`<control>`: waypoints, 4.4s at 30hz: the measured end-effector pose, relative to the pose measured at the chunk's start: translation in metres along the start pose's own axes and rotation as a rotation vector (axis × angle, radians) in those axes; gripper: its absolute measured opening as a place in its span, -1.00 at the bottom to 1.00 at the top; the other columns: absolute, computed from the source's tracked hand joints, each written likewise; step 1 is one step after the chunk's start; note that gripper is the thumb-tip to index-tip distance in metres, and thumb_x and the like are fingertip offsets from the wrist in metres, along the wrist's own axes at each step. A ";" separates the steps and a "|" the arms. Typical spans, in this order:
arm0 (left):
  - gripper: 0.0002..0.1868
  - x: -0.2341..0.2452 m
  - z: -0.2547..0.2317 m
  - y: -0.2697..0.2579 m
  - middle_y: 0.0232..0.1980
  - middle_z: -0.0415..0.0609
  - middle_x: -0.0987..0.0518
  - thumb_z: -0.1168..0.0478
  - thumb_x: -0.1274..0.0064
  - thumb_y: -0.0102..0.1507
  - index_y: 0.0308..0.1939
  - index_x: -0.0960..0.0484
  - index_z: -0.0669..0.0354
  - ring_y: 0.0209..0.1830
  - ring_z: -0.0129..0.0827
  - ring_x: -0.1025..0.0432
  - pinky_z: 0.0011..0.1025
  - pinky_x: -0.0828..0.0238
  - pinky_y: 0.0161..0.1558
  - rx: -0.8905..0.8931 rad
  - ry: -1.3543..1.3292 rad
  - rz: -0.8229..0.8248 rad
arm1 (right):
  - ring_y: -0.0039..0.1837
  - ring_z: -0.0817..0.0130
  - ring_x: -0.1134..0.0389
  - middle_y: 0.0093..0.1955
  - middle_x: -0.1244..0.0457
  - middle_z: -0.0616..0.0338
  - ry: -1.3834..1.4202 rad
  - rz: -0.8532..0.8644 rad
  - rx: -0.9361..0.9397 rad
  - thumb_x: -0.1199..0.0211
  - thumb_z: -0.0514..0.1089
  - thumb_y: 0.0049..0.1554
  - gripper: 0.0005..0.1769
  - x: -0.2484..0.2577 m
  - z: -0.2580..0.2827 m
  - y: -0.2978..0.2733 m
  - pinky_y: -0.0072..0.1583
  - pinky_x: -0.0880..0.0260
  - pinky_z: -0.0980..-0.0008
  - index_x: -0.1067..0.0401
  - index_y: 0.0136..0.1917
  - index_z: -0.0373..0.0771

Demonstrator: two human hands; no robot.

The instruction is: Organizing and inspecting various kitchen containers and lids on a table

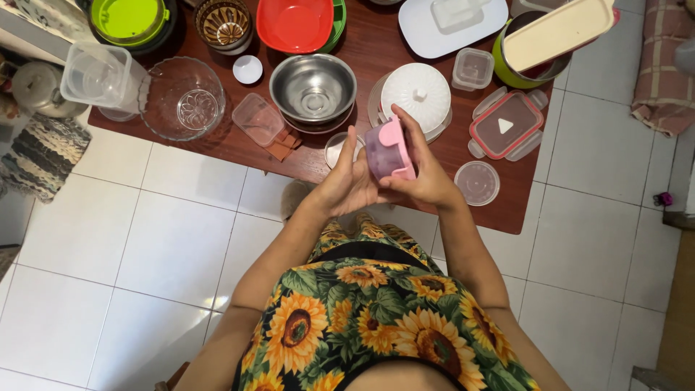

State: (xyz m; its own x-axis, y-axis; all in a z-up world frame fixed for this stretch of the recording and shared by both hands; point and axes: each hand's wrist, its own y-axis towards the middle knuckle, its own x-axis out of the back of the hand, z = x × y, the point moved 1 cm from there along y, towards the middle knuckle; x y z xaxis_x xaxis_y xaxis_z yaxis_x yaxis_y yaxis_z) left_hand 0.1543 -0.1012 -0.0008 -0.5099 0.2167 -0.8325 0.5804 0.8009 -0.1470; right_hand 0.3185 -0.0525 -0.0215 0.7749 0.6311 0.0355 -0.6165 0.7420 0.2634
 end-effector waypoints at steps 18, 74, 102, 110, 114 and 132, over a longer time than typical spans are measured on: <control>-0.21 0.096 0.069 -0.032 -0.01 -0.01 -0.45 -0.43 0.19 0.32 0.42 -0.23 0.00 -0.24 -0.31 -0.42 -0.03 -0.42 0.00 0.108 -0.318 -0.278 | 0.68 -0.04 0.27 0.70 0.24 -0.16 -0.153 -0.016 -0.344 -0.50 -0.14 0.03 0.19 -0.052 -0.072 -0.039 0.61 0.32 -0.03 0.19 0.71 -0.08; -0.60 0.457 -0.345 -0.223 0.18 0.20 -0.42 0.33 -0.29 0.06 -0.01 -0.67 0.10 0.26 0.14 -0.18 0.08 -0.24 0.12 -0.322 2.072 -1.440 | 0.57 -0.55 0.29 0.54 0.26 -0.61 -1.175 -0.565 -0.676 -0.40 -0.23 0.30 -0.02 0.033 -0.085 0.122 0.52 0.34 -0.22 0.28 0.62 -0.40; -0.91 0.366 -0.296 -0.349 0.00 0.03 -0.58 0.31 0.19 0.42 -0.08 -0.23 0.07 -0.35 -0.46 -0.49 -0.62 -0.49 -0.38 -0.837 0.673 -1.462 | 0.20 -0.05 -0.39 0.07 -0.40 -0.04 -0.980 0.467 0.284 -0.26 -0.05 0.23 -0.73 -0.325 -0.128 0.364 0.25 -0.27 0.02 -0.53 0.15 -0.17; -0.67 0.418 -0.220 -0.378 0.10 0.13 -0.51 0.43 0.00 0.33 -0.06 -0.15 0.07 -0.35 -0.38 -0.53 -0.53 -0.55 -0.34 -0.886 0.371 -1.419 | -0.09 0.10 -0.38 -0.28 -0.36 0.08 -1.295 0.436 0.542 -0.42 0.21 -0.04 -0.55 -0.408 -0.246 0.386 0.12 -0.24 0.05 -0.51 -0.08 -0.15; -0.76 0.400 -0.199 -0.379 -0.07 0.07 -0.52 0.36 -0.09 0.32 0.01 -0.39 0.31 -0.35 -0.42 -0.47 -0.52 -0.50 -0.33 -0.918 0.325 -1.363 | -0.25 0.12 -0.39 -0.43 -0.33 0.15 -1.377 0.417 0.564 -0.37 -0.04 -0.07 -0.83 -0.416 -0.288 0.382 0.03 -0.21 0.08 -0.45 -0.25 -0.11; -0.57 0.465 -0.293 -0.293 0.35 0.24 -0.44 0.22 -0.37 0.10 -0.07 -0.69 0.50 0.35 0.29 -0.27 -0.04 -0.20 0.40 -0.269 1.538 -1.111 | -0.14 0.19 -0.43 -0.39 -0.37 0.08 -1.238 0.272 0.703 -0.46 -0.12 -0.02 -0.83 -0.311 -0.138 0.418 0.35 -0.18 0.10 -0.56 -0.16 -0.17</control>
